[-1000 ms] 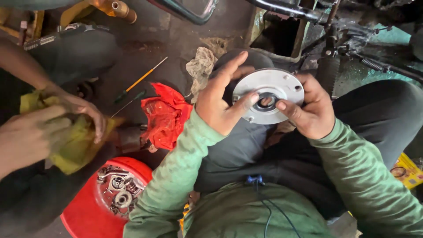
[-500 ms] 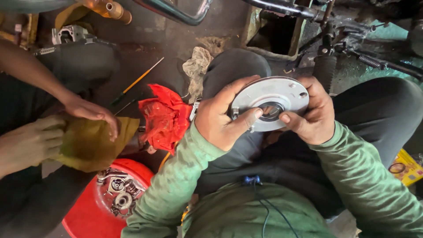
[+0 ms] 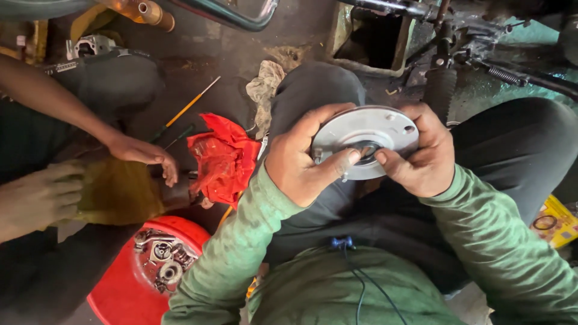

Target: Servicing and cleaning internal engine components of a motorcycle.

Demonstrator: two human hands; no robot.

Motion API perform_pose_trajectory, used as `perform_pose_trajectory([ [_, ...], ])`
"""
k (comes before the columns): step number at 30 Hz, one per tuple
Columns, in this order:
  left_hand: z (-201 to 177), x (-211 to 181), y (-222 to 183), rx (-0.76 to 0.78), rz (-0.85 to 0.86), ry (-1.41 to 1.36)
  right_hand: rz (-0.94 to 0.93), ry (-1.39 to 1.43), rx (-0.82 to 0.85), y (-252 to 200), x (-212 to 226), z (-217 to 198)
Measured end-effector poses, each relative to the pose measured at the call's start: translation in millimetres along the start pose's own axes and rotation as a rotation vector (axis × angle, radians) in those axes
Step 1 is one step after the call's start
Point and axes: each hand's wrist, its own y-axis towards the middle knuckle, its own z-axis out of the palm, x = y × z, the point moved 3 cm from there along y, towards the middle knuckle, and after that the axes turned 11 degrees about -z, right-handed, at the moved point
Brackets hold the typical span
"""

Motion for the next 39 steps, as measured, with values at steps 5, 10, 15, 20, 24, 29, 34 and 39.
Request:
perform_pose_trajectory([
  [5,2.6,2.0,0.4,-0.028,-0.015,0.047,0.0,-0.036,0.028,-1.4,3.8,-0.6],
  [10,3.9,-0.5,-0.9,-0.052,-0.002,0.098,-0.017,-0.042,0.039,-2.2,6.7,0.3],
  [15,6.1,-0.7,-1.3,-0.041,-0.009,0.085,-0.028,-0.048,0.03,1.7,11.5,1.0],
  [20,7.5,1.7,-1.6,-0.04,-0.025,0.05,0.033,0.038,0.041,2.4,6.6,-2.0],
  [24,8.1,7.8,-0.7,-0.087,-0.052,0.04,0.042,0.039,0.138,15.5,15.0,2.3],
  [29,5.1,16.0,2.2,-0.026,-0.091,0.004,0.103,0.089,0.104,15.3,11.0,2.9],
  [34,3.4,15.6,0.4,0.041,0.067,0.031,0.147,0.195,0.06,19.0,11.8,1.2],
  [39,2.2,14.8,1.8,0.032,-0.03,0.076,0.089,-0.034,0.222,31.6,24.6,6.1],
])
